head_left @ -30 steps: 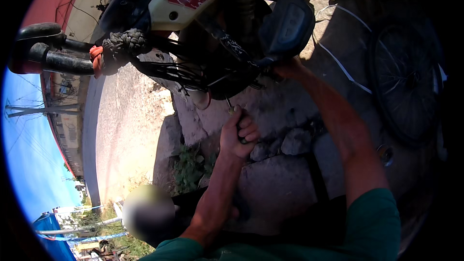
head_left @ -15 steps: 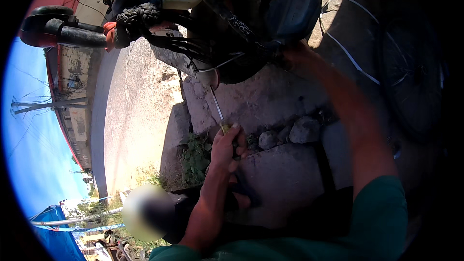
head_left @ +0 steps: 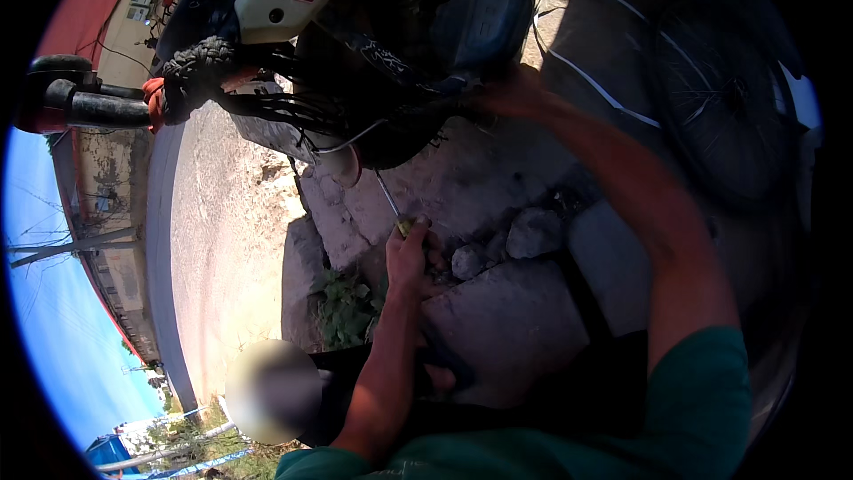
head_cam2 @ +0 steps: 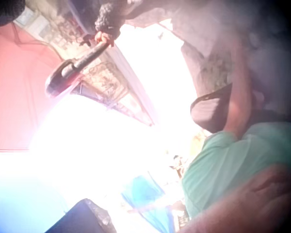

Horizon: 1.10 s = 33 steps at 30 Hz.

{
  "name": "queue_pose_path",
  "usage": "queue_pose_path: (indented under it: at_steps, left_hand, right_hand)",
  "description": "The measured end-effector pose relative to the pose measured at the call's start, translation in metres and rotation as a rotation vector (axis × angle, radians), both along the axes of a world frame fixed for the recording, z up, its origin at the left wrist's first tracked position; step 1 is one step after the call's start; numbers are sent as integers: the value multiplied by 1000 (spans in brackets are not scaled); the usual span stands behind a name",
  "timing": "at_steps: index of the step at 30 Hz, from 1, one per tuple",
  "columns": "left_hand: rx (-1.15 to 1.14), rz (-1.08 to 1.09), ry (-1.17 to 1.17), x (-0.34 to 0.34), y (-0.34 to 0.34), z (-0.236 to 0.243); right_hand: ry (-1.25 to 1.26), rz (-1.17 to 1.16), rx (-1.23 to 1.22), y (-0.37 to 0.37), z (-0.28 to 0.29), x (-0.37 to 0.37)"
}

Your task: The person is repairing a motorcycle, using a screwdriver to adjust components near the rear wheel and engine area. They repeatedly tighten or loosen screws while seated on the ground.

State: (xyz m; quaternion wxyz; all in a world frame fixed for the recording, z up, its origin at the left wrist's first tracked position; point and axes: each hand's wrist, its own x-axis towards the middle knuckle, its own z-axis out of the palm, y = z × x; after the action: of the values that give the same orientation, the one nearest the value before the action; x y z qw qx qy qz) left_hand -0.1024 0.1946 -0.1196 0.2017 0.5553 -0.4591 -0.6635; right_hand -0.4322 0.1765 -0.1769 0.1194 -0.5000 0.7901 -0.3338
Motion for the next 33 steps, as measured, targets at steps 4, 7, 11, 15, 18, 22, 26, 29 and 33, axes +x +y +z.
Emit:
queue_pose_path:
  at_steps: [4,7,11,15,18,22,26,29,33]
  left_hand:
    - [0,-86,-11,4,-2,-11]
    - [124,-62,26,9,-4,-22]
    - [274,-5,75,6,-6,-22]
    - [271,5,88,9,-9,-31]
    - [274,-1,89,8,-7,-30]
    - [226,-1,106,8,-3,-17]
    - [169,-16,108,0,-4,10]
    - [46,-80,90,2,-13,24]
    - [-81,-51,14,6,-30,39]
  right_hand:
    - [152,10,135,5,10,9]
    - [212,31,229,16,37,8]
    - [265,25,200,18,27,-1]
    - [298,55,139,24,26,-1]
    - [331,88,73,32,21,-8]
    - [279,197,153,38,49,-6]
    - [207,180,57,40,48,-5]
    - [168,125,148,36,47,-6]
    - [80,46,186,28,45,-6]
